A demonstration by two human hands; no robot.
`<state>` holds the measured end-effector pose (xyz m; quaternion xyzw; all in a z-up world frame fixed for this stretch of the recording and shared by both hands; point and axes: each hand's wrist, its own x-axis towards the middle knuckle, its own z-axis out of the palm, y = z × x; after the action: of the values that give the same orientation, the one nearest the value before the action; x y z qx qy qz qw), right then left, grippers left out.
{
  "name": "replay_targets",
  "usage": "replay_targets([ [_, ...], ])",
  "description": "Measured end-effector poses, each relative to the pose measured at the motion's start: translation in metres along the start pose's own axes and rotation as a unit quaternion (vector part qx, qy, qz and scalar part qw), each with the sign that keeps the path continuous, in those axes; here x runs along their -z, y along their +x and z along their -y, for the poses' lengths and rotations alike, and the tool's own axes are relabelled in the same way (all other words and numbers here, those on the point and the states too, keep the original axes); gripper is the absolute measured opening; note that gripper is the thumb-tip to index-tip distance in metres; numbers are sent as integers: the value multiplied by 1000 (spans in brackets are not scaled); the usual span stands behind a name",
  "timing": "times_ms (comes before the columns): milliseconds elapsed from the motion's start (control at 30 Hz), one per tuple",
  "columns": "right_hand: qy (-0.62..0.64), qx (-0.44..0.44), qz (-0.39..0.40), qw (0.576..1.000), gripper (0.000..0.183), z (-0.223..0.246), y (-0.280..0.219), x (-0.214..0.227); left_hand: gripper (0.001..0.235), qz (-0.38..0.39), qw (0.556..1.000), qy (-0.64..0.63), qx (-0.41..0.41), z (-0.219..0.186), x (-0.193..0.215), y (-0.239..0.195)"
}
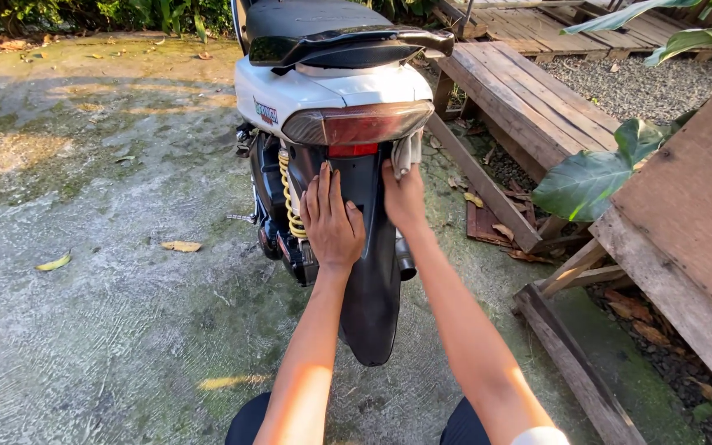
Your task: The person wipes dirt off the rear fender and frame of a white scooter using a cloth.
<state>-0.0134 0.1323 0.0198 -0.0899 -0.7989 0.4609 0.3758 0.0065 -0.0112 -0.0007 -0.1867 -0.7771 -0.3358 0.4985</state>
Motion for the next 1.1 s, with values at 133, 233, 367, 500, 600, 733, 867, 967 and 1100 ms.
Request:
replay_targets([
  [133, -98, 112, -63, 987, 61, 28, -13, -6, 49, 8, 1000, 6, 4, 0, -4, -1],
  [233, -189, 153, -87, 966, 63, 6, -19, -10, 50, 10, 1000, 12, 11, 3, -5, -9],
  [367, -321, 195, -74, 924, 72, 9, -28, 0, 50, 12, 1000, 12, 3, -1, -4, -6],
  [500, -367, 218, -29, 904, 90, 11, -38, 4, 50, 11, 1000, 12, 6, -2, -6, -7],
  [600, -373, 245, -41, 894, 72, 36, -49, 12, 52, 17, 1000, 18, 1, -2, -3, -7],
  [733, -388, 286, -27, 876, 62, 42, -56, 17, 53, 24, 999, 31, 1, 0, -6, -8],
  [867, -359, 279, 14, 891, 56, 62, -78, 30, 54, 30, 998, 49, -2, 0, -3, -8],
  [967, -345, 283, 13, 895, 60, 66, -84, 31, 54, 27, 999, 41, -4, 1, -2, -4],
  [1100, -348, 288, -8, 892, 61, 59, -100, 28, 55, 25, 999, 30, -7, 4, -4, -7],
])
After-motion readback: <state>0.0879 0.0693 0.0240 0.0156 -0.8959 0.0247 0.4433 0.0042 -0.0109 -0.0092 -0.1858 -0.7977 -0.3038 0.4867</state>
